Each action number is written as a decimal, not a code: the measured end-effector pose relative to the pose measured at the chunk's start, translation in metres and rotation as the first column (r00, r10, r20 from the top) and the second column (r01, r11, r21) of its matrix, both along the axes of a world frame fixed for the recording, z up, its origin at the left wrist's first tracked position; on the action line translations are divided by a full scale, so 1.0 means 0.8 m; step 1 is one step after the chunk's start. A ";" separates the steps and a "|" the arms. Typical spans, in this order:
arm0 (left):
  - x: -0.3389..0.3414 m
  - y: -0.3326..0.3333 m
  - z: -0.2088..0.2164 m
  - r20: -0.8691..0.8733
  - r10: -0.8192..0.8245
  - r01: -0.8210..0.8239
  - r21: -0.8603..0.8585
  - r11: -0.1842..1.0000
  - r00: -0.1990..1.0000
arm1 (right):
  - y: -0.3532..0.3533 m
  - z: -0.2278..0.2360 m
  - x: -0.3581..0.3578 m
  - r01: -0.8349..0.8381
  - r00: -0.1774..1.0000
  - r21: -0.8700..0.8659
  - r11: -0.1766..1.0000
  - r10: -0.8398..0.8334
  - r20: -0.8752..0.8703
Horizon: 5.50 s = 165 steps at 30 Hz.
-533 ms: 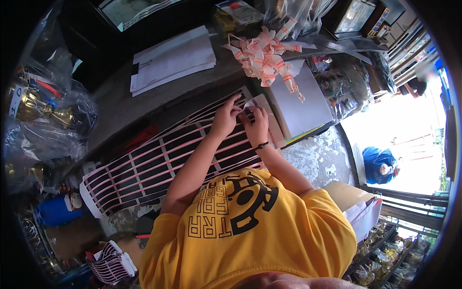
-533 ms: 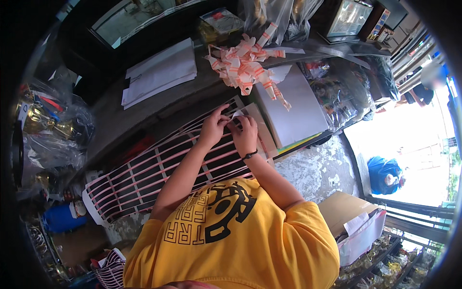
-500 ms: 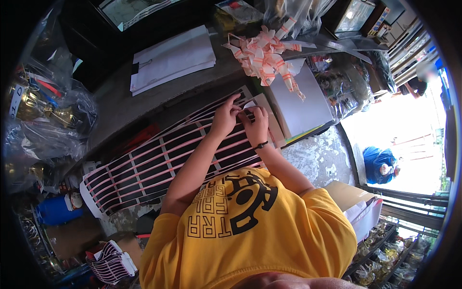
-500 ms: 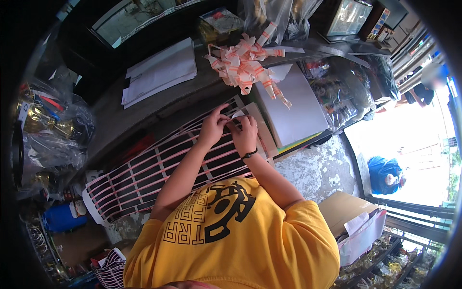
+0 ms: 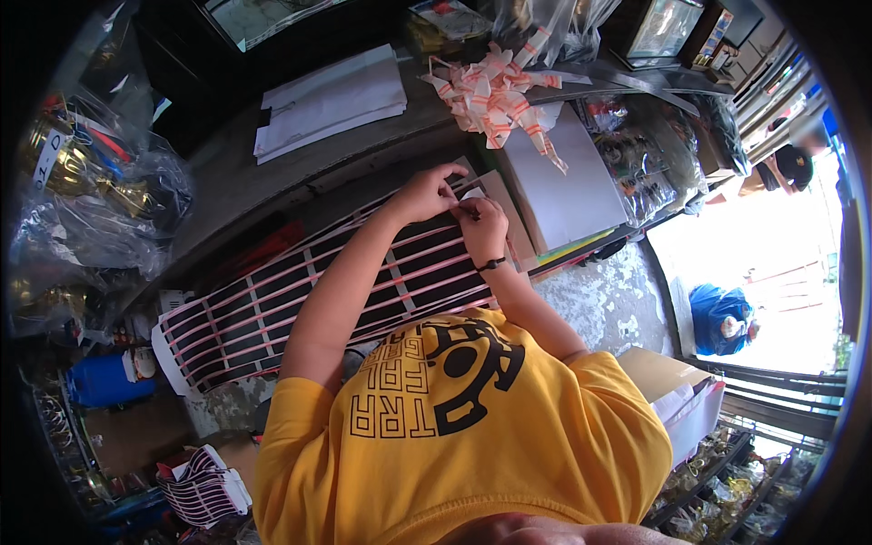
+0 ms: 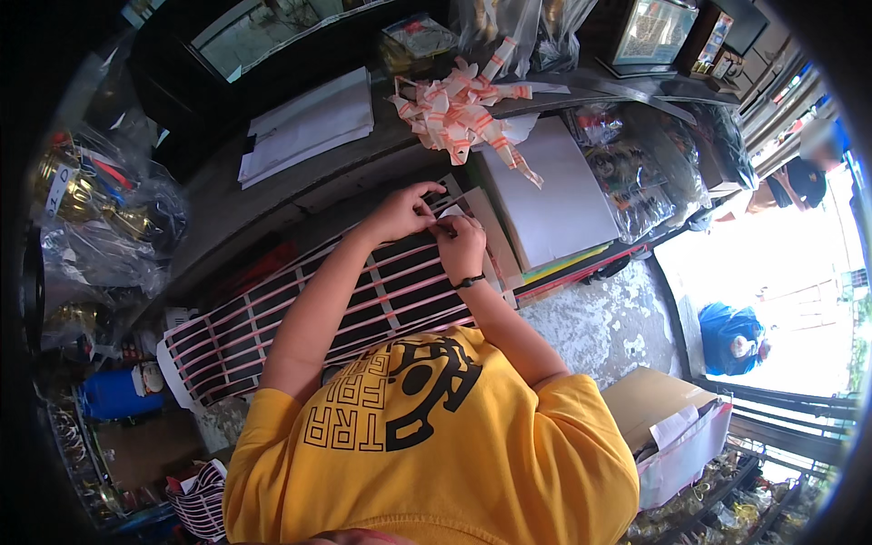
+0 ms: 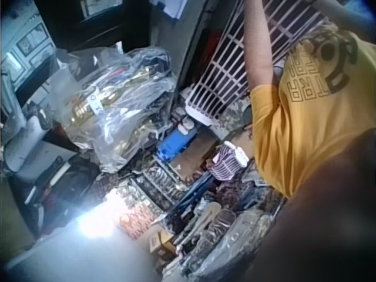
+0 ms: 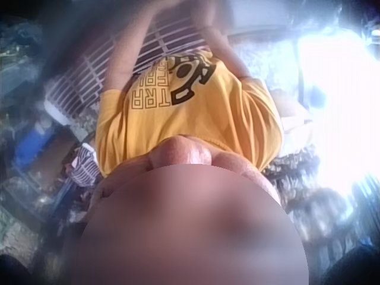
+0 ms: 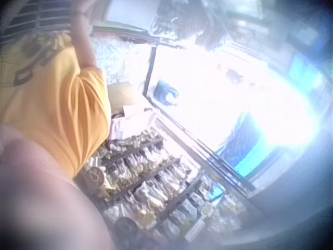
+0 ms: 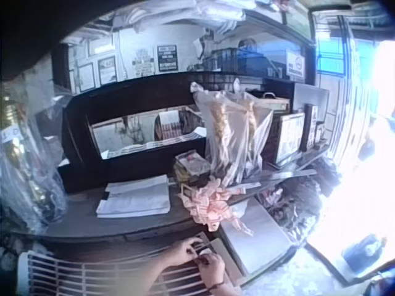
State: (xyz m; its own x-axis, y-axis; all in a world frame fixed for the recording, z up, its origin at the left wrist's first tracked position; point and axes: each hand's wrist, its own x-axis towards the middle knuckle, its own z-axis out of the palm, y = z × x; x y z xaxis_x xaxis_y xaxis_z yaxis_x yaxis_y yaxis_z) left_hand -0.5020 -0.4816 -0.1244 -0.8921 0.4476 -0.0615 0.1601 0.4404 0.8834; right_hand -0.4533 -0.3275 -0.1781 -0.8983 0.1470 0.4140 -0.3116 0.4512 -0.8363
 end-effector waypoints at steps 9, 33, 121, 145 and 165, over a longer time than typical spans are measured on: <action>0.003 0.003 0.010 -0.007 0.018 -0.018 -0.019 1.000 1.000 | 0.001 -0.001 0.004 -0.032 0.999 -0.009 0.999 0.032 -0.019; 0.022 -0.017 -0.045 -0.111 0.072 -0.069 0.038 0.997 0.991 | 0.025 -0.010 -0.021 -0.304 0.869 -0.414 0.858 0.428 0.248; 0.136 0.037 -0.123 -0.675 0.158 -0.475 -0.315 0.822 0.721 | 0.045 -0.023 -0.055 -0.347 0.937 0.479 0.807 0.272 0.219; 0.112 0.054 -0.147 -0.624 0.172 -0.521 -0.433 0.735 0.762 | 0.060 -0.036 -0.037 -0.254 0.957 0.618 0.744 0.286 0.049; 0.064 0.004 -0.148 -0.537 0.188 -0.503 -0.532 0.682 0.823 | 0.026 -0.064 -0.071 -0.321 0.894 0.216 0.922 0.220 0.390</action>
State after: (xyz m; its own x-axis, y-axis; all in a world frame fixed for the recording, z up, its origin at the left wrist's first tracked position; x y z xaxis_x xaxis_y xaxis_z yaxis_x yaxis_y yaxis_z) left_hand -0.4510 -0.4785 -0.2429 -0.9752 0.0942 0.2005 0.1454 0.9550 0.2585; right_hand -0.5100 -0.3069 -0.2295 -0.9796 -0.1941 0.0523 -0.1629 0.6139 -0.7724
